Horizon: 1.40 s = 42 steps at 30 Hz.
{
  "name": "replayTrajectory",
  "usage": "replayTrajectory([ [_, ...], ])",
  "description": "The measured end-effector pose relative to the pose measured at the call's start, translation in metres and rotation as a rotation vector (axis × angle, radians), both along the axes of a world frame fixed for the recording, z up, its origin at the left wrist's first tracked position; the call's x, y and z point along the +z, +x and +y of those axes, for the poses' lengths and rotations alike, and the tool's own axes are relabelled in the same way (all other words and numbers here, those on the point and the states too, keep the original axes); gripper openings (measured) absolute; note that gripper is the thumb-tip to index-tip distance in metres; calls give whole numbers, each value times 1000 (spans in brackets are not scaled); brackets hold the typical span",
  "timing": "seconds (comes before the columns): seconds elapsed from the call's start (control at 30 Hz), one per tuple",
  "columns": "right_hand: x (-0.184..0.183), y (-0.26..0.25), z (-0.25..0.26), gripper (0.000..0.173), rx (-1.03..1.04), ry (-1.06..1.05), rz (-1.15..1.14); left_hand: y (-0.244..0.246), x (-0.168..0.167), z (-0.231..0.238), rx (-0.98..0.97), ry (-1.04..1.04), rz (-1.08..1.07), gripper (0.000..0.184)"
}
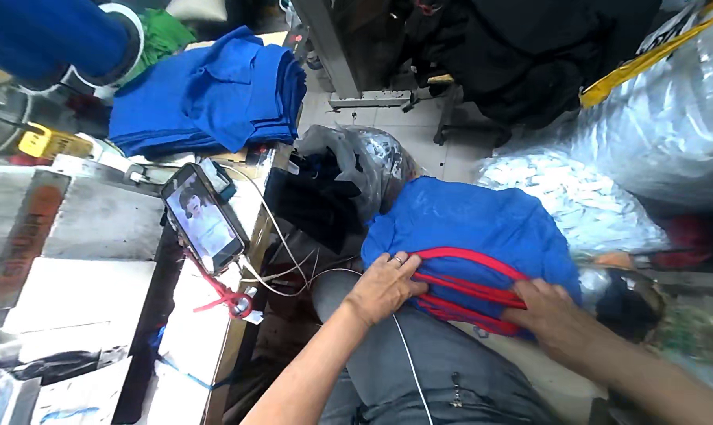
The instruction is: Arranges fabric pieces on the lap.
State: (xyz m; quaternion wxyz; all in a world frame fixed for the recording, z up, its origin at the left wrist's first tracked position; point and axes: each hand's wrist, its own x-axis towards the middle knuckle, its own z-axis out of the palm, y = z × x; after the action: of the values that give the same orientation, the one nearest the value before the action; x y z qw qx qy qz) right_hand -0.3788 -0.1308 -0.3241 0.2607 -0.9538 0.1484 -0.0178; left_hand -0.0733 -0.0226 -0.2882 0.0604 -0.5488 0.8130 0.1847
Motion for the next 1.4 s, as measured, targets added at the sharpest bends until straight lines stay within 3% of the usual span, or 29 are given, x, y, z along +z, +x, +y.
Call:
replayTrajectory([
  [0.07,9,-7,-5,16,46,51,66,-3,10,-4,16,103,-40,24],
  [0.13,28,-3,-22,18,58,249,238,1,21,-12,31,233,-32,22],
  [0.17,35,0,-33,22,29,310,210,6,24,-16,37,224,7,25],
  [0.23,39,6,-55,33,-108,283,-68,21,27,-20,54,32,129,27],
  [0.37,67,24,-82,26,-379,239,-340,35,48,-32,26,-378,309,9],
  [0.47,56,24,-75,16,-205,143,-427,27,48,-22,-128,-362,230,35],
  [0.5,45,24,-66,20,-123,99,-417,24,39,-16,-180,-304,176,43],
  [0.6,6,16,-30,43,74,-13,-163,13,6,-1,-167,-86,42,46],
  [0.7,6,20,-9,26,159,-70,111,3,0,0,-62,40,8,29],
  [0.8,26,15,-24,18,183,98,303,4,12,-10,-38,195,-65,21],
  [0.87,34,14,-48,24,93,234,208,12,20,-18,-10,205,-8,27],
  [0.93,43,20,-70,33,-57,280,-55,25,24,-24,37,11,143,25],
  [1.03,60,34,-97,25,-244,240,-342,40,46,-40,46,-295,306,12],
  [1.13,71,38,-95,20,-250,163,-414,42,64,-40,-67,-411,246,31],
  [1.23,44,27,-74,19,-69,19,-364,26,43,-26,-156,-247,72,61],
  [1.33,-4,3,-49,44,41,-35,-118,-5,7,-13,-43,35,-5,58],
  [1.4,-10,-4,-39,43,62,-50,-6,-19,0,-15,59,190,-29,49],
])
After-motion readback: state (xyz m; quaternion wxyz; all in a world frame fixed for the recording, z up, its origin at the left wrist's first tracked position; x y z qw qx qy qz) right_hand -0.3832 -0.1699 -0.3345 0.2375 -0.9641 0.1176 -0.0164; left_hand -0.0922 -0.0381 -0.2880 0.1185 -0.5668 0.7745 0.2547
